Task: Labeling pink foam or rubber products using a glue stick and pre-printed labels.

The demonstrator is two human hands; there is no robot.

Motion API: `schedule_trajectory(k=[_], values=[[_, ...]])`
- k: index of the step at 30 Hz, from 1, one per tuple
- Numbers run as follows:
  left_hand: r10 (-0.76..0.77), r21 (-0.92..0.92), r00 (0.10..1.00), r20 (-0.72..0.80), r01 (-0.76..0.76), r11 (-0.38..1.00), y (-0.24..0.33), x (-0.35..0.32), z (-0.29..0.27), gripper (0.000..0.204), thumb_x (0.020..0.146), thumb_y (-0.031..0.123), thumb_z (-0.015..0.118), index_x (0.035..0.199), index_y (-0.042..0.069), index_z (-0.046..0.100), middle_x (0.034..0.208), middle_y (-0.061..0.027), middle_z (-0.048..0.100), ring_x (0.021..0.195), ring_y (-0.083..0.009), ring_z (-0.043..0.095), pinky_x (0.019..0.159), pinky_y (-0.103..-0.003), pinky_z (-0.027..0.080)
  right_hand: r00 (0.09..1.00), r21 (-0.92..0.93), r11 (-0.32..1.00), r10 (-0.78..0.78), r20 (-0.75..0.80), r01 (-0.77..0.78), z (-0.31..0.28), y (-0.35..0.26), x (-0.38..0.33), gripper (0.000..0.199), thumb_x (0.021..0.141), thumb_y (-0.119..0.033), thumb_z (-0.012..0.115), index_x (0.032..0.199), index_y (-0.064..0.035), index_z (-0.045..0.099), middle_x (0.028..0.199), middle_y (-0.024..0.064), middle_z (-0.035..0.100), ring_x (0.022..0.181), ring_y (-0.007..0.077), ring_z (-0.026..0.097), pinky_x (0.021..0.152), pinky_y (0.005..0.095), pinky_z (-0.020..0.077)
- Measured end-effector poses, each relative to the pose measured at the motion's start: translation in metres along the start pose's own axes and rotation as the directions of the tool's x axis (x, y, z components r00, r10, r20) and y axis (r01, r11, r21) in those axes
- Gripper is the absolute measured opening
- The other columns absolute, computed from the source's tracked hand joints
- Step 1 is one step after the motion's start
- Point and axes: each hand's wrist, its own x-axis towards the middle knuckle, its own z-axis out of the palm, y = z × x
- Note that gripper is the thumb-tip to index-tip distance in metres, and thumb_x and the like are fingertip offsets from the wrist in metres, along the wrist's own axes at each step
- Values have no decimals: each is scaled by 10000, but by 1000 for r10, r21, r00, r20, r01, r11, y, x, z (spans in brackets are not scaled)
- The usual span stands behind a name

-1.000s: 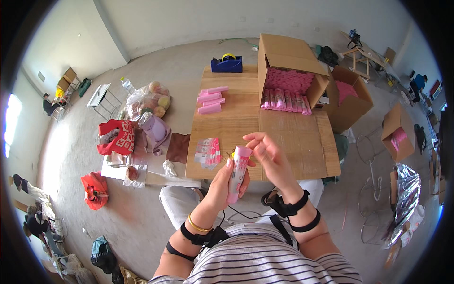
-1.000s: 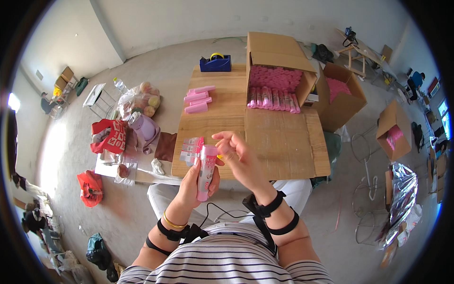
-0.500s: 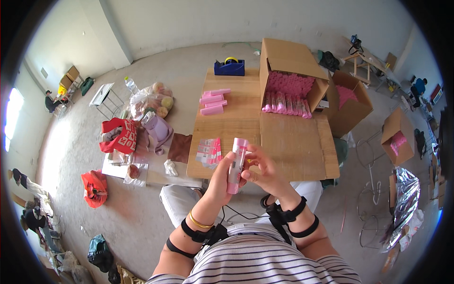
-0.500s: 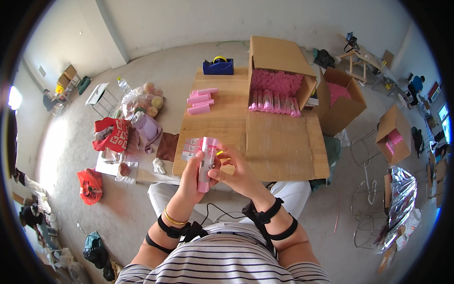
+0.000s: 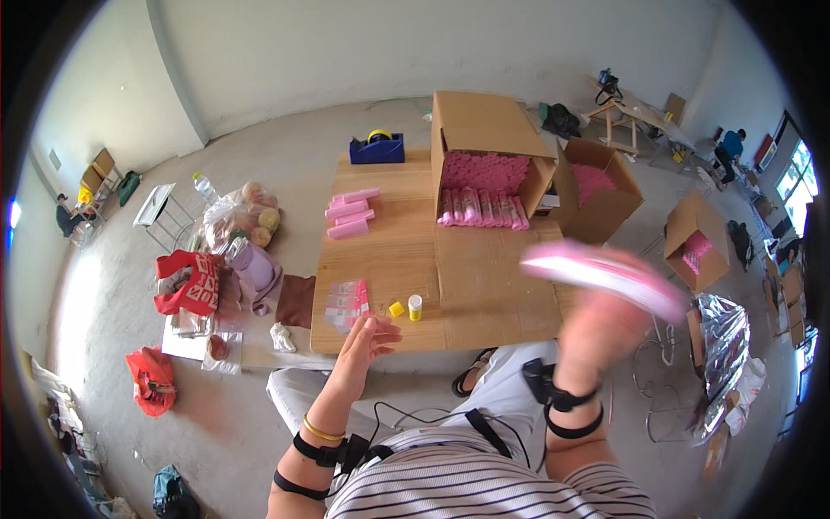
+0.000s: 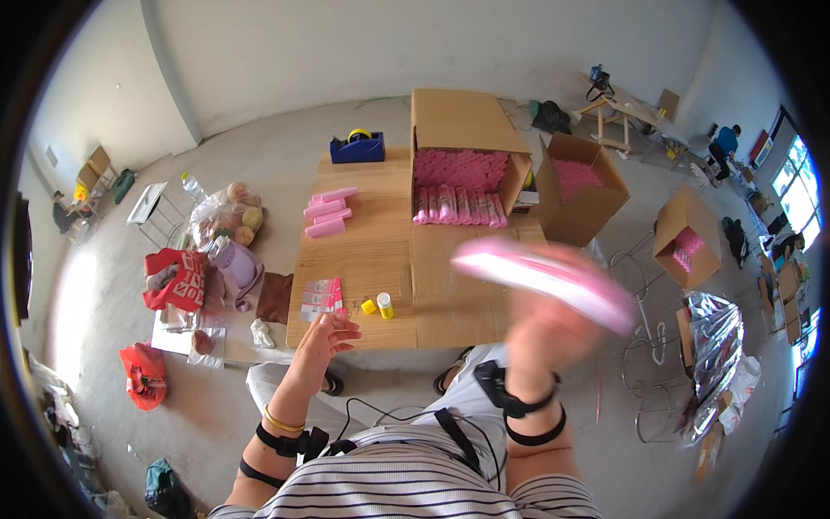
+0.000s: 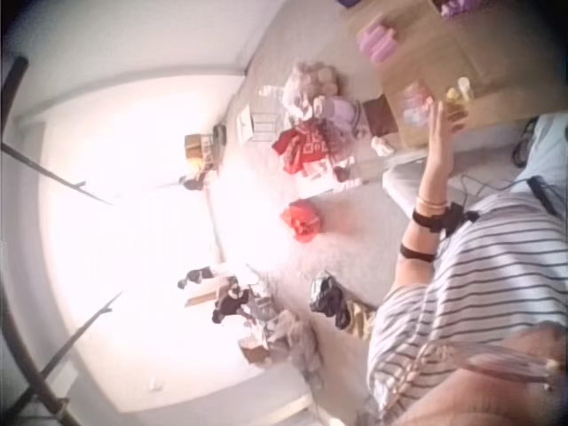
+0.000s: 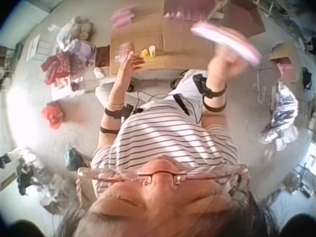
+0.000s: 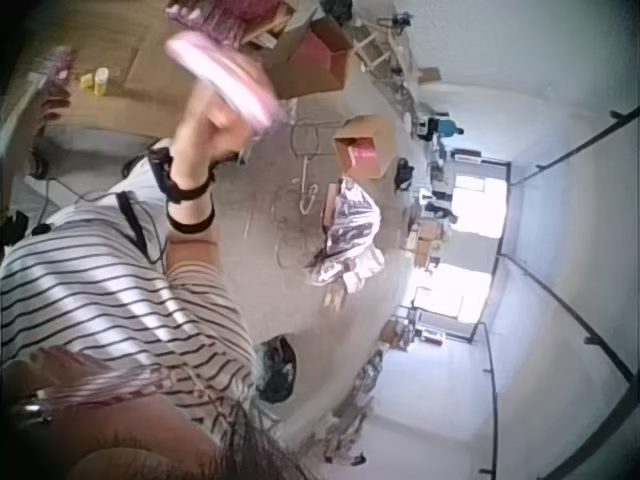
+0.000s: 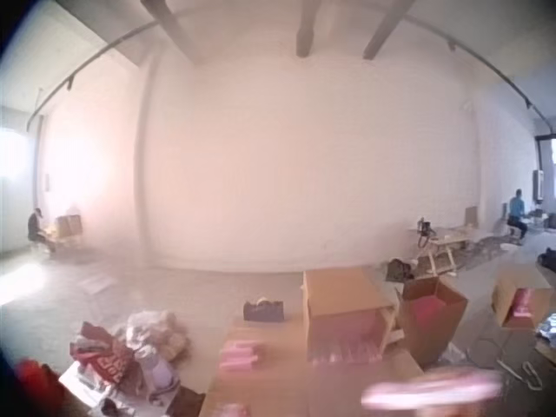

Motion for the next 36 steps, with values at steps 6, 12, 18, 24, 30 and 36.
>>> schedule_trajectory(k=[6,12,18,24,30,36], values=[[-40,15,998,-56,40,999,-4,2,-12,352,988,377,410,1083,72,558,1014,-66,629,959,-161,595,832,-311,435,987,180,974,151,-54,-139,-25,-6,28,270,919,-295,562,979,-33,585,863,46,621,726,154,564,739,299,491],[4,-26,1000,-15,-4,1000,4,22,-4,334,984,356,429,1067,65,571,1000,-62,632,957,-152,591,816,-302,436,811,199,921,173,559,-334,9,44,-27,262,920,-252,558,1083,-47,535,994,77,586,824,111,544,731,271,466],[13,113,999,53,-19,993,10,28,25,339,970,326,486,1154,41,508,1057,-93,608,924,-164,592,794,-300,452,621,-34,834,437,651,-551,40,101,-66,313,860,-266,677,1079,-55,607,825,-53,577,637,26,496,548,194,374],[-12,394,997,82,-21,919,-3,59,39,301,904,186,630,1111,3,509,984,-63,635,763,-88,601,615,-212,471,297,160,352,382,875,-922,86,114,-113,382,868,-225,678,1170,-31,544,956,3,617,814,43,546,658,192,431],[60,709,991,118,-126,694,-4,110,23,301,885,114,624,1151,2,540,826,-45,656,674,-84,583,594,-227,473,237,-28,405,590,772,-914,89,218,-105,418,913,-366,592,1203,-66,559,976,23,659,843,74,607,666,207,462],[186,712,948,-257,55,700,-21,165,-107,258,860,115,599,1104,32,593,874,-83,691,700,-155,630,639,-273,494,494,-427,640,767,410,-639,81,430,-47,381,927,-382,522,961,-6,575,683,40,590,527,119,575,456,276,434]])
